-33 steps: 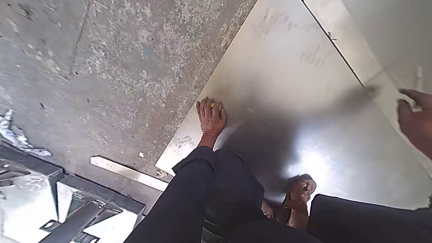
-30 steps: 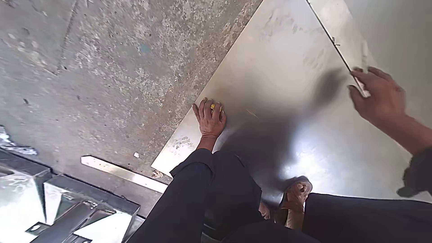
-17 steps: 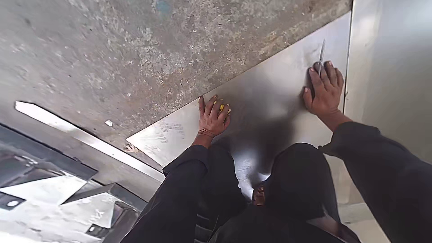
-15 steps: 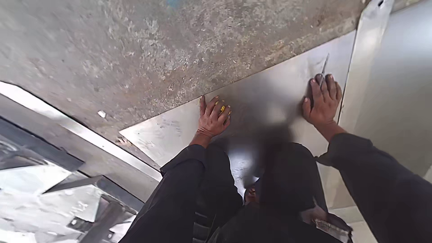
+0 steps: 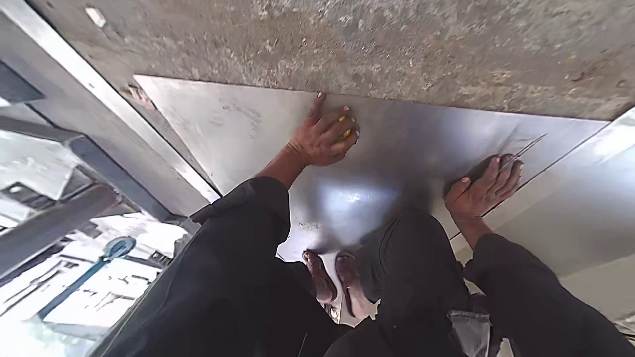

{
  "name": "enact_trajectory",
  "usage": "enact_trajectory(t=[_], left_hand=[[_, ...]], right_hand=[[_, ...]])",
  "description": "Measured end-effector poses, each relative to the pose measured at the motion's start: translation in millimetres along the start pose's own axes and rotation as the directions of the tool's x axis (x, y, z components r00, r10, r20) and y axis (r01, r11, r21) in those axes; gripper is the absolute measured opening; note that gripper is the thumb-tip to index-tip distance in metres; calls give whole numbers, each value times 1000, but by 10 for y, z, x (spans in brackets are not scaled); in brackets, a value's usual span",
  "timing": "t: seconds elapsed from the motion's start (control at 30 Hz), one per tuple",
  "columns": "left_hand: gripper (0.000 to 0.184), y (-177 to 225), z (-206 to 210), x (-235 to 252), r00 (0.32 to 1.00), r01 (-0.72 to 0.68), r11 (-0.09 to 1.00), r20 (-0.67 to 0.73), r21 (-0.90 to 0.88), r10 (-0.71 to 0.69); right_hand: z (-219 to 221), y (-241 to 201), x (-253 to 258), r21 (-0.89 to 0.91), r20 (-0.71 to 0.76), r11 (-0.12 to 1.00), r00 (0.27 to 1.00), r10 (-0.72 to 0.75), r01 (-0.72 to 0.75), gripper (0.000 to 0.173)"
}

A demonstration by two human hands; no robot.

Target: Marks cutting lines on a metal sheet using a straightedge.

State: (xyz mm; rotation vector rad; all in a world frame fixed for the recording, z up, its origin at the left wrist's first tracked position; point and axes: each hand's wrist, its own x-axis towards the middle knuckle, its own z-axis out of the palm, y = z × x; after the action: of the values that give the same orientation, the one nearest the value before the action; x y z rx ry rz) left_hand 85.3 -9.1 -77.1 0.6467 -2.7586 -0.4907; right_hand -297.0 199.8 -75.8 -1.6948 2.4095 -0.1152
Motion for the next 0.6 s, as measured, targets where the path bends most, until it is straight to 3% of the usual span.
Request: enact_trajectory(t=[0.27, 0.33, 0.4, 0.43, 0.5, 0.57, 0.6], left_hand=[[31, 32, -1, 26, 998, 59, 996, -30, 64, -57], [30, 126, -16, 15, 986, 164, 972, -61, 166, -156], [28, 430, -24, 77, 931, 364, 891, -96, 273, -351], [27, 641, -26, 154, 863, 505, 819, -126, 271, -490], [31, 1063, -138, 299, 608, 794, 600, -98, 101, -788], [34, 1539, -338, 215, 352, 934, 344, 91, -94, -931], [35, 1802, -425, 71, 273, 959, 251, 194, -133, -942]], right_hand=[[1, -5, 5, -16, -13, 1000, 1000, -21, 20, 68], [-2, -40, 23, -21, -9, 1000, 1000, -21, 21, 68], [-47, -63, -10, -29, 20, 1000, 1000, 3, -3, 69], [-62, -57, -14, -32, 29, 999, 999, 15, -14, 70], [-29, -73, 38, -28, 7, 1000, 1000, 11, -10, 70], [-19, -87, 32, -21, -25, 1000, 1000, -9, 9, 69], [-31, -80, 9, -19, -42, 1000, 999, -18, 17, 68]])
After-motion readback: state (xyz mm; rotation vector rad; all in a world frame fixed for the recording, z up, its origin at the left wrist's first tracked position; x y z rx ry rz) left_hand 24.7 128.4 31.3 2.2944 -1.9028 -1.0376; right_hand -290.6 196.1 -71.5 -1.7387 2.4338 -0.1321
